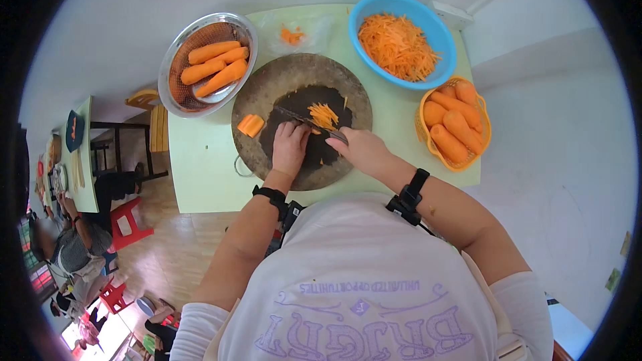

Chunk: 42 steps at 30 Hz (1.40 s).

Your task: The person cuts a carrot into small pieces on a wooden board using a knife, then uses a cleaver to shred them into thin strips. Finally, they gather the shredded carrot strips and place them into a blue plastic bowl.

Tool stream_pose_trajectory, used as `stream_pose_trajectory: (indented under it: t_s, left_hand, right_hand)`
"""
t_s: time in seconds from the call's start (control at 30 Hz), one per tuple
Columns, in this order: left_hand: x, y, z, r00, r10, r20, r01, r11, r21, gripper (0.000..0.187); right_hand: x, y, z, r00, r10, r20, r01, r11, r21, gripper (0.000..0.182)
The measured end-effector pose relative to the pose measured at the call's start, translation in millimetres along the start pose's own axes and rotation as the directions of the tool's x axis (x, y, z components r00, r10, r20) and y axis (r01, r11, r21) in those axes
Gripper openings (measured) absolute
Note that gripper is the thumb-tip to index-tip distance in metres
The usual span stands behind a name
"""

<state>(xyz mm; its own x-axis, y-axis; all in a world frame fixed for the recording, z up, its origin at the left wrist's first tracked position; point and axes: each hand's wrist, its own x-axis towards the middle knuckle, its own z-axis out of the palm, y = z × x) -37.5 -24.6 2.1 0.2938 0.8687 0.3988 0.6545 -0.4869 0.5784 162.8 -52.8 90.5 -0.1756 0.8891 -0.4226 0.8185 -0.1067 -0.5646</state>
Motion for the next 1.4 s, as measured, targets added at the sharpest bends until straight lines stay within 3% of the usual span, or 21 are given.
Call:
stream_pose_trajectory:
  t_s: [0.13,0.23,0.3,0.4,0.7,1.0,1.13,1.2,1.3,1.4]
  left_hand:
    - [-1,-2,2,1.0,0.001,-0.013,-0.001,1.0,-0.001,0.012]
    - [-1,-3,2,1.0,0.011,-0.028,-0.011,1.0,-0.022,0.012]
    - [-1,-2,1,0.999,0.015,-0.029,-0.016,1.0,-0.023,0.012]
    - [-1,-3,1,1.0,0.011,-0.021,-0.012,1.0,-0.01,0.012]
    - [-1,-2,1,1.0,-0.005,-0.003,0.005,1.0,0.007,0.01]
    - [-1,0,-1,1.0,-0.022,0.0,0.022,1.0,-0.003,0.009]
    - [-2,-2,1,1.0,-0.017,-0.024,0.016,1.0,-0.005,0.009]
    - [-2,-3,2,1.0,-0.01,-0.027,0.009,1.0,-0.009,0.01]
    - [-1,-3,2,0.999,-0.001,-0.036,0.0,1.0,-0.023,0.01]
    - [-1,-3,2,0.999,0.0,-0.037,0.0,1.0,-0.016,0.011]
  right_hand:
    - [0,8,4,0.999,-0.036,-0.032,0.037,0.998,0.048,0.047]
    - [2,14,7,0.998,0.003,-0.069,0.011,0.981,0.196,0.046]
    - [-2,7,-2,0.989,0.144,0.038,-0.148,0.922,0.357,0.045]
    - [-10,-2,-10,0.999,0.036,0.017,-0.039,0.976,0.215,0.045]
    - [-9,3,-5,0.999,-0.044,-0.024,0.046,0.997,0.064,0.045]
    - [-1,-3,2,1.0,0.013,-0.004,-0.013,0.999,-0.037,0.046]
    - [1,0,1,0.999,0.039,-0.001,-0.039,0.999,0.009,0.047]
    - [2,6,4,0.998,0.043,-0.036,-0.035,0.98,0.198,0.046]
    - [0,6,2,0.997,0.06,-0.038,-0.047,0.96,0.277,0.045]
    - [-4,2,-5,0.998,0.07,0.008,-0.07,0.973,0.218,0.044]
